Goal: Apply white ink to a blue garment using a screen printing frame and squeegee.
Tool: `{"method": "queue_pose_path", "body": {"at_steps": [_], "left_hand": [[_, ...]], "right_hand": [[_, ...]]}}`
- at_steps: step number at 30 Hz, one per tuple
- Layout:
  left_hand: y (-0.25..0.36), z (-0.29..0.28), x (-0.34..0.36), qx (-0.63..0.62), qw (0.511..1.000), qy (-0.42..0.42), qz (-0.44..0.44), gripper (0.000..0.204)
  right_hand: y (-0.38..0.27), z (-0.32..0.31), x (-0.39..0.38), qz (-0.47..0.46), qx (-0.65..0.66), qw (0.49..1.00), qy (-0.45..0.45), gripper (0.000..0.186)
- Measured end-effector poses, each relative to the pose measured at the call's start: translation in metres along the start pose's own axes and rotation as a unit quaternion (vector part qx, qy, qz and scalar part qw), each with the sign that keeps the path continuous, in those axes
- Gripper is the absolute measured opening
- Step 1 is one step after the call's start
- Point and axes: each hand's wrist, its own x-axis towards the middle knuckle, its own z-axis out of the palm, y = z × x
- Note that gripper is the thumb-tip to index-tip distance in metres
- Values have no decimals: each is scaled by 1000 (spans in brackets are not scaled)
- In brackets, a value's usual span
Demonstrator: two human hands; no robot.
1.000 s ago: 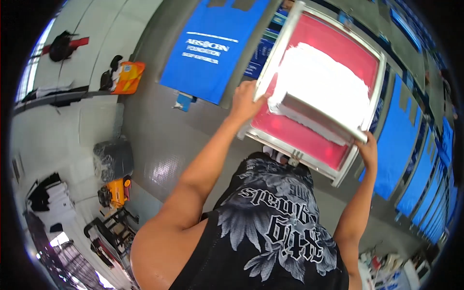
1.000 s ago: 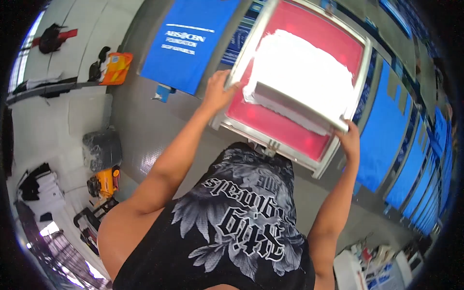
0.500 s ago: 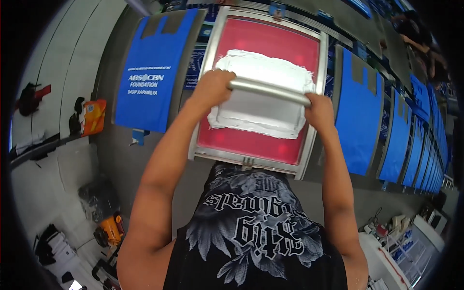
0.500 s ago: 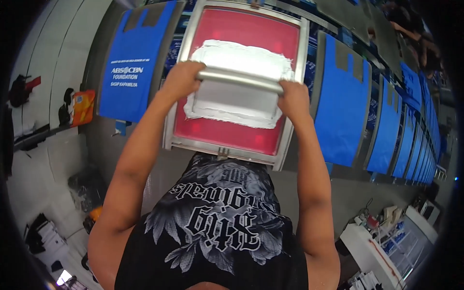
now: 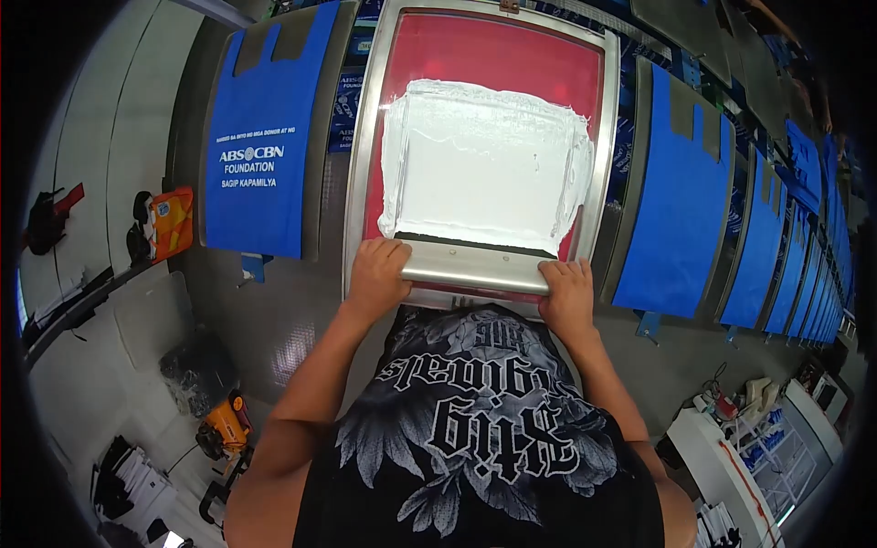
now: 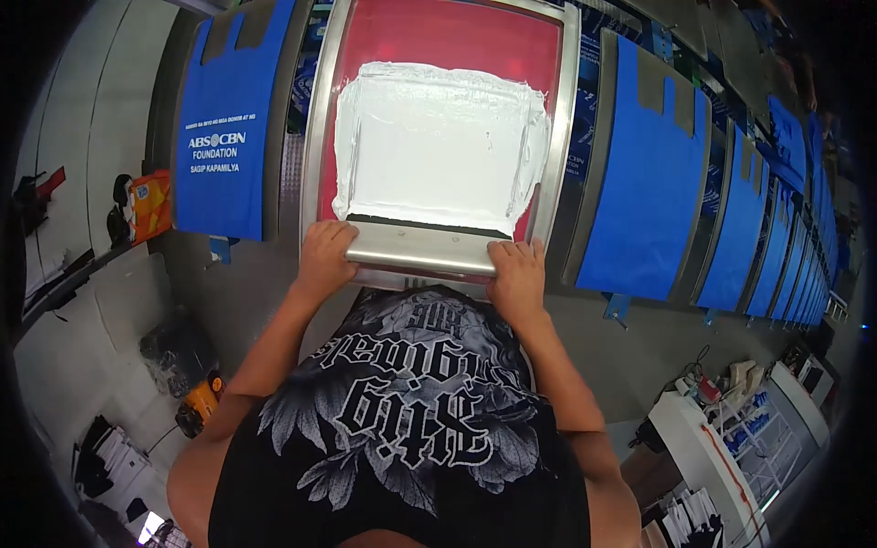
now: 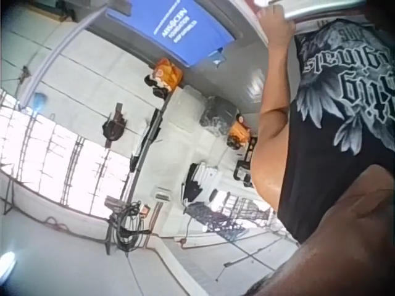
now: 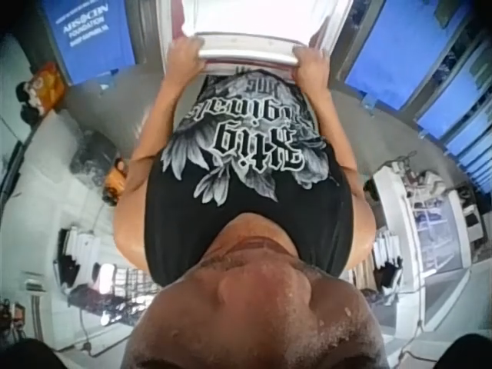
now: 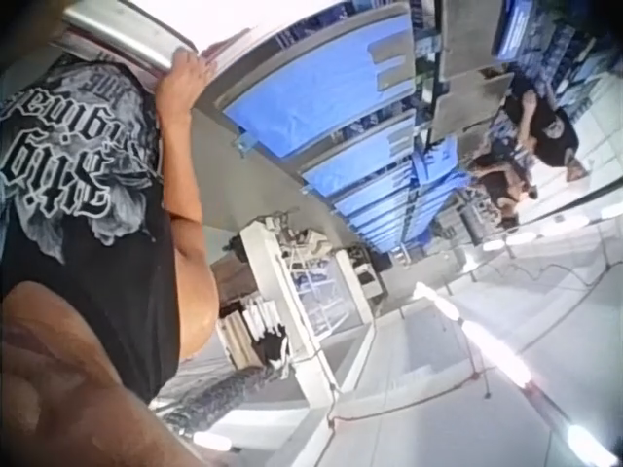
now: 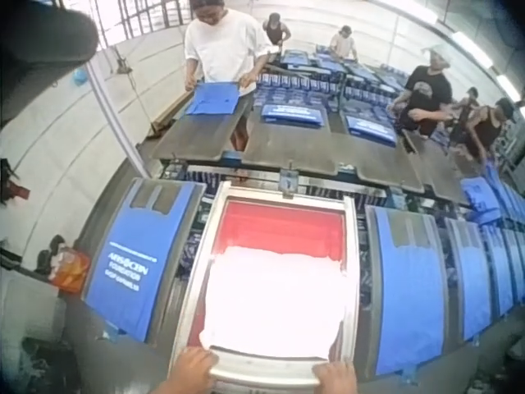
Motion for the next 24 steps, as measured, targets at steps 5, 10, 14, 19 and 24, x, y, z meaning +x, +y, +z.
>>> {"method": "queue_pose_path", "body": {"at_steps": [5, 10, 14, 19, 24], "left_hand": [[-40, 6, 104, -2, 998, 7, -70, 22], [-62, -22, 195, 49, 996, -14, -67, 30], [-32, -21, 91, 26, 991, -95, -96, 35], [-14, 9, 28, -23, 999, 29, 35, 33], [-58, -16, 184, 57, 997, -25, -56, 20]], "right_hand": [[36, -12, 101, -2, -76, 995, 57, 34], [60, -62, 191, 17, -100, 995, -3, 35], [29, -49, 83, 10, -76, 996, -47, 42], [16, 2, 38, 0, -44, 999, -7, 50], [65, -36, 178, -3, -116, 993, 28, 38]]}}
